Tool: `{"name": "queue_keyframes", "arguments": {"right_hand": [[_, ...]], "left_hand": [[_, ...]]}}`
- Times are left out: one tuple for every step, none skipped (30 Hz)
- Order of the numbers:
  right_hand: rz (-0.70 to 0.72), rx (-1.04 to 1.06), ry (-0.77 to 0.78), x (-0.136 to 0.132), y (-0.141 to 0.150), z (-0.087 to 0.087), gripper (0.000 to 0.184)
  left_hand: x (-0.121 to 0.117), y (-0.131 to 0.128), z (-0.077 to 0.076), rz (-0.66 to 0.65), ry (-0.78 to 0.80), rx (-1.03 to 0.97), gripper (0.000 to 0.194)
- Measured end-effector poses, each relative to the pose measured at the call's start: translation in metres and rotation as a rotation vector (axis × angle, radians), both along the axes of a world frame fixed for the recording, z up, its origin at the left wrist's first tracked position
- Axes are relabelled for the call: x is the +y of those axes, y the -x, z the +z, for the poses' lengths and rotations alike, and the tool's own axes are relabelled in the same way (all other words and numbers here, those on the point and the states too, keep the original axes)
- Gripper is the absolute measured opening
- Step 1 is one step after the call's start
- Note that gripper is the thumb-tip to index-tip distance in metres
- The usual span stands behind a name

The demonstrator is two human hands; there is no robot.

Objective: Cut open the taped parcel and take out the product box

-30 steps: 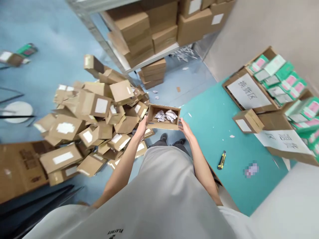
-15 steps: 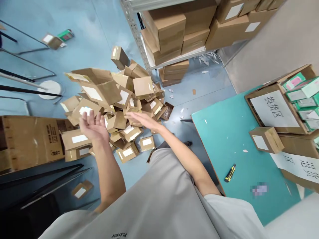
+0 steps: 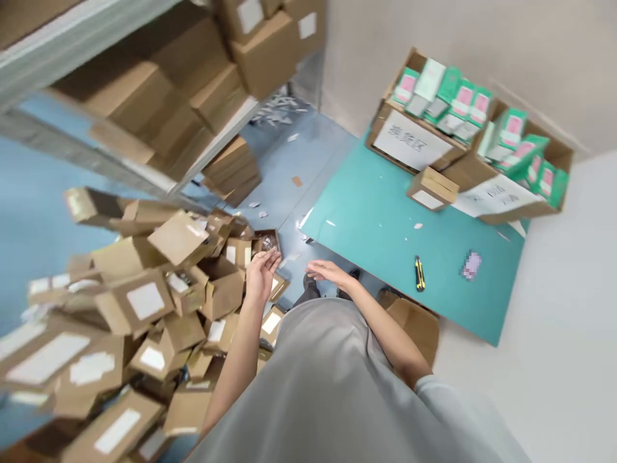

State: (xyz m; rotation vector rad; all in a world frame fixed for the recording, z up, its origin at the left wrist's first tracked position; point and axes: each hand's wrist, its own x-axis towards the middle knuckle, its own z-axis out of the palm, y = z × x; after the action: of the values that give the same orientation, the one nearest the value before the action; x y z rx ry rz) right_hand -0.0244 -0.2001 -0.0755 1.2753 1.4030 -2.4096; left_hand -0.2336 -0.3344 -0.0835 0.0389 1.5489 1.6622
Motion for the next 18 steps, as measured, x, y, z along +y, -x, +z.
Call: {"name": "queue_keyframes", "arguments": {"right_hand": [[-0.084, 0.022, -0.005, 0.01, -0.017, 0.004, 0.045], [-0.17, 0.044, -0.015, 0.021, -0.035, 0.007, 0.045], [-0.256, 0.065, -0.029, 0.03, -0.054, 0.011, 0.044], [-0.338, 0.083, -0.047, 0.04, -0.072, 0.014, 0.044], [-0.416, 0.098, -0.068, 0.049, -0.092, 0.017, 0.043], [-0.488, 0.111, -0.091, 0.058, -0.112, 0.019, 0.043], [-0.553, 0.12, -0.116, 0.068, -0.133, 0.02, 0.043], [-0.613, 0.123, -0.14, 0.077, -0.154, 0.021, 0.043], [-0.669, 0.121, -0.167, 0.087, -0.177, 0.022, 0.043], [-0.722, 0.114, -0.193, 0.097, -0.2, 0.021, 0.043], [-0.77, 0.103, -0.22, 0.106, -0.224, 0.02, 0.044], [-0.818, 0.087, -0.247, 0.115, -0.249, 0.019, 0.044], [-0.865, 0.065, -0.274, 0.123, -0.273, 0.017, 0.045], [-0.915, 0.037, -0.303, 0.131, -0.298, 0.014, 0.045], [-0.967, 0.004, -0.332, 0.137, -0.323, 0.011, 0.045], [-1.017, -0.033, -0.36, 0.143, -0.347, 0.008, 0.045], [-1.065, -0.071, -0.388, 0.148, -0.37, 0.004, 0.045], [-1.107, -0.107, -0.414, 0.153, -0.392, 0.001, 0.045]], "left_hand": [[0.021, -0.005, 0.005, -0.073, -0.008, 0.016, 0.032], [0.043, -0.012, 0.01, -0.14, -0.017, 0.03, 0.031], [0.064, -0.019, 0.015, -0.2, -0.027, 0.042, 0.03], [0.086, -0.027, 0.02, -0.254, -0.037, 0.052, 0.03], [0.108, -0.037, 0.024, -0.307, -0.047, 0.062, 0.03], [0.129, -0.049, 0.028, -0.359, -0.055, 0.071, 0.03], [0.151, -0.064, 0.031, -0.41, -0.063, 0.08, 0.03], [0.172, -0.08, 0.034, -0.455, -0.072, 0.084, 0.029], [0.193, -0.099, 0.036, -0.493, -0.082, 0.082, 0.028], [0.213, -0.121, 0.037, -0.526, -0.092, 0.071, 0.028], [0.233, -0.144, 0.039, -0.558, -0.099, 0.055, 0.027], [0.251, -0.17, 0.039, -0.59, -0.1, 0.038, 0.026], [0.267, -0.196, 0.04, -0.625, -0.096, 0.024, 0.026], [0.282, -0.223, 0.041, -0.668, -0.088, 0.015, 0.026], [0.296, -0.25, 0.042, -0.717, -0.079, 0.012, 0.027], [0.308, -0.277, 0.043, -0.77, -0.072, 0.015, 0.027], [0.318, -0.304, 0.043, -0.825, -0.065, 0.02, 0.028], [0.326, -0.329, 0.044, -0.881, -0.06, 0.025, 0.028]]}}
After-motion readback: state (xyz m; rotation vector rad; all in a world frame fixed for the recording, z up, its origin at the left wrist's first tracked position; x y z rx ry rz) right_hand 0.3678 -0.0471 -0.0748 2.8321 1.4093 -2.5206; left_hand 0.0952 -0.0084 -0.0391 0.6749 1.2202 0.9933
